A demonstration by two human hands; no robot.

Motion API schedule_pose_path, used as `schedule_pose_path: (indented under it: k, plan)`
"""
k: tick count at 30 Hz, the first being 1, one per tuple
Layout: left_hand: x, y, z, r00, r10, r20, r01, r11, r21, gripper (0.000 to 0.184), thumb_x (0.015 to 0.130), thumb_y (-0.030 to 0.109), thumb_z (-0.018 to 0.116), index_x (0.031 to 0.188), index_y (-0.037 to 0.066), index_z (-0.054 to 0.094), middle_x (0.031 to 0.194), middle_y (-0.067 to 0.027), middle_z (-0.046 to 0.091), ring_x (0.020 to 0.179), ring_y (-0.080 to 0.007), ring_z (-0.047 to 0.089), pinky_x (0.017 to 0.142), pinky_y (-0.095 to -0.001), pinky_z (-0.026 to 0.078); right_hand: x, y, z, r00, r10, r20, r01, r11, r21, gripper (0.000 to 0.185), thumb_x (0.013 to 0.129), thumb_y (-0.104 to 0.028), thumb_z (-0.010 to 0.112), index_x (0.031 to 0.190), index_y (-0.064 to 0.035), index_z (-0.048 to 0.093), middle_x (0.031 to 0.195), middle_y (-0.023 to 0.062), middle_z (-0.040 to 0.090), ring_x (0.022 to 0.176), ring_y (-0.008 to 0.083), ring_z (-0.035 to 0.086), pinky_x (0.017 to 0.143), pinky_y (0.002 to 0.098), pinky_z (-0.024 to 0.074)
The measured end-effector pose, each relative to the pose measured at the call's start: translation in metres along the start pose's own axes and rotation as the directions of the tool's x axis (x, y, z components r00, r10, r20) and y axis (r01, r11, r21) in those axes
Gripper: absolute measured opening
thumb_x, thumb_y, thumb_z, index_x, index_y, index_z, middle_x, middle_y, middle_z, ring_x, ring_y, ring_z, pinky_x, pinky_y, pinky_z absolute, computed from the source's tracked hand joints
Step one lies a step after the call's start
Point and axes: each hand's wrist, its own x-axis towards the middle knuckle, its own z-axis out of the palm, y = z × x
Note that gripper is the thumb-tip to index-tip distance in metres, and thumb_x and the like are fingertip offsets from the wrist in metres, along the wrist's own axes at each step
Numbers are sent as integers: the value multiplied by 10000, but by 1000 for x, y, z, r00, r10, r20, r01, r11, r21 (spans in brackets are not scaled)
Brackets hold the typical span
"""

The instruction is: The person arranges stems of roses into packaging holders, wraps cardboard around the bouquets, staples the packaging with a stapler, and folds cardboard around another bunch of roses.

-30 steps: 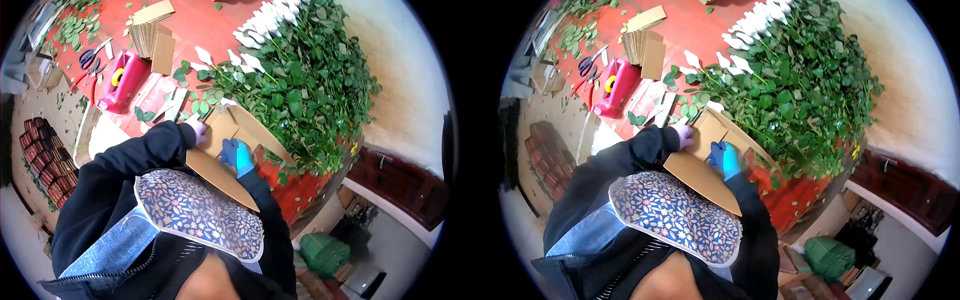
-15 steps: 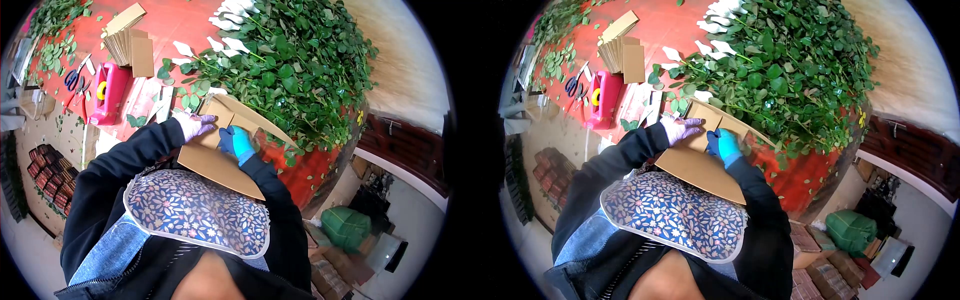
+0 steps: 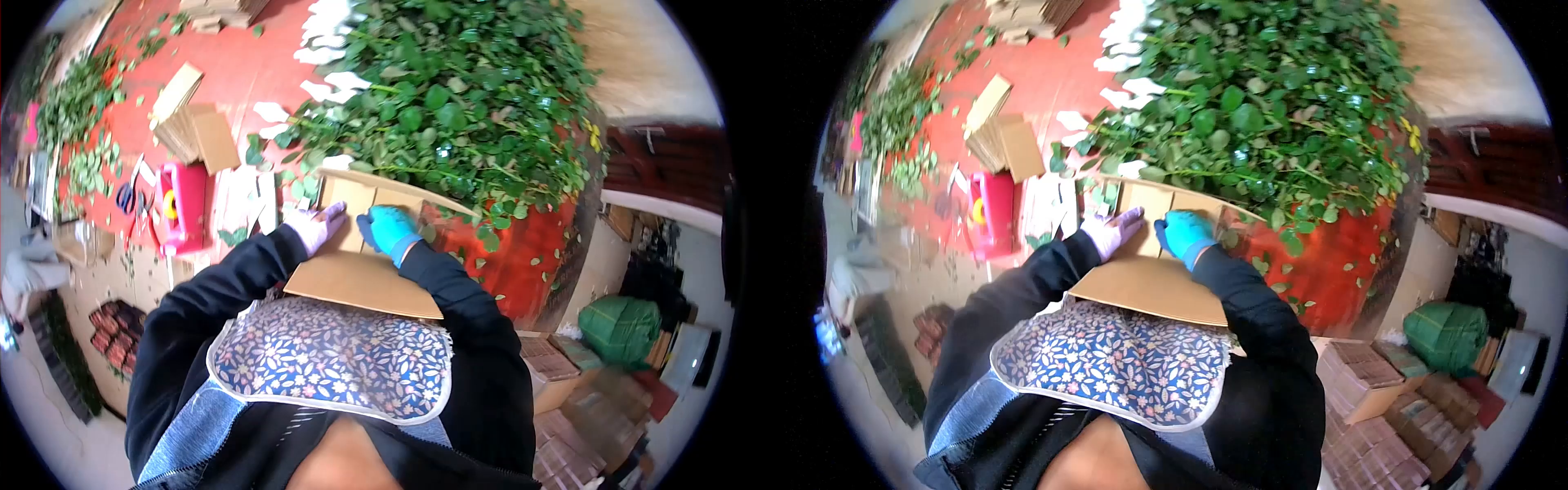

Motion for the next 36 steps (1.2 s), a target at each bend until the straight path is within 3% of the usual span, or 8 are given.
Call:
schedule_pose_path:
  k: [6,9,11,14,17,22,25,36]
  plan:
    - [-4,-8,26,985,-161,57,165,983,-76,347,969,299,513,1295,183,540,956,-117,698,729,-294,677,630,-438,529,-14,-23,-63,934,48,354,-104,985,140,367,895,-420,562,831,-75,671,658,116,675,650,315,673,647,421,521]
    - [2,-3,2,976,-59,211,51,998,45,386,937,163,496,1322,170,522,1291,-123,584,762,-303,680,711,-455,529,-48,-33,-108,873,-312,376,283,950,132,452,896,-456,551,1083,-62,669,888,166,710,780,292,683,781,356,539]
    - [3,0,0,978,-52,201,44,998,44,378,926,127,470,1299,151,528,1391,-103,506,784,-292,681,743,-450,526,-66,-26,-139,855,-519,-3,509,838,196,455,905,-410,571,1176,-50,629,1006,177,699,843,300,683,828,354,536]
    - [9,10,-10,952,-206,226,226,972,-68,313,937,145,458,1237,118,541,1343,-102,550,770,-264,680,762,-443,515,-55,-79,-248,922,-298,-247,377,838,395,322,903,-235,618,1156,-37,626,986,161,701,847,318,679,793,389,531]
    - [17,20,-28,924,-247,291,242,969,56,298,932,141,451,1215,136,545,1278,-124,576,735,-260,673,722,-445,512,31,-35,-252,705,-459,-541,473,872,-124,264,877,-162,623,1127,-80,641,908,170,688,758,338,672,677,416,528]
    - [13,12,6,915,-258,310,308,944,-122,267,976,164,370,1181,148,540,1288,-67,577,831,-286,664,959,-546,376,127,5,-209,861,-464,-207,297,791,-534,337,868,-307,580,1109,-72,597,1061,164,657,971,338,617,880,439,471]
    - [15,20,7,973,-220,61,223,974,-37,329,953,261,526,1253,132,564,1026,-100,682,842,-306,667,769,-422,511,123,-1,-213,981,-191,-7,151,797,-585,418,850,-341,615,1168,-73,583,915,175,675,867,373,634,812,467,479]
    - [28,34,-20,864,-238,444,343,924,-171,325,975,147,379,1249,142,554,1237,-90,597,985,-267,634,943,-470,427,26,14,-310,812,-290,-506,287,954,-85,215,914,-141,621,1093,-23,641,960,128,676,857,229,648,746,334,515]
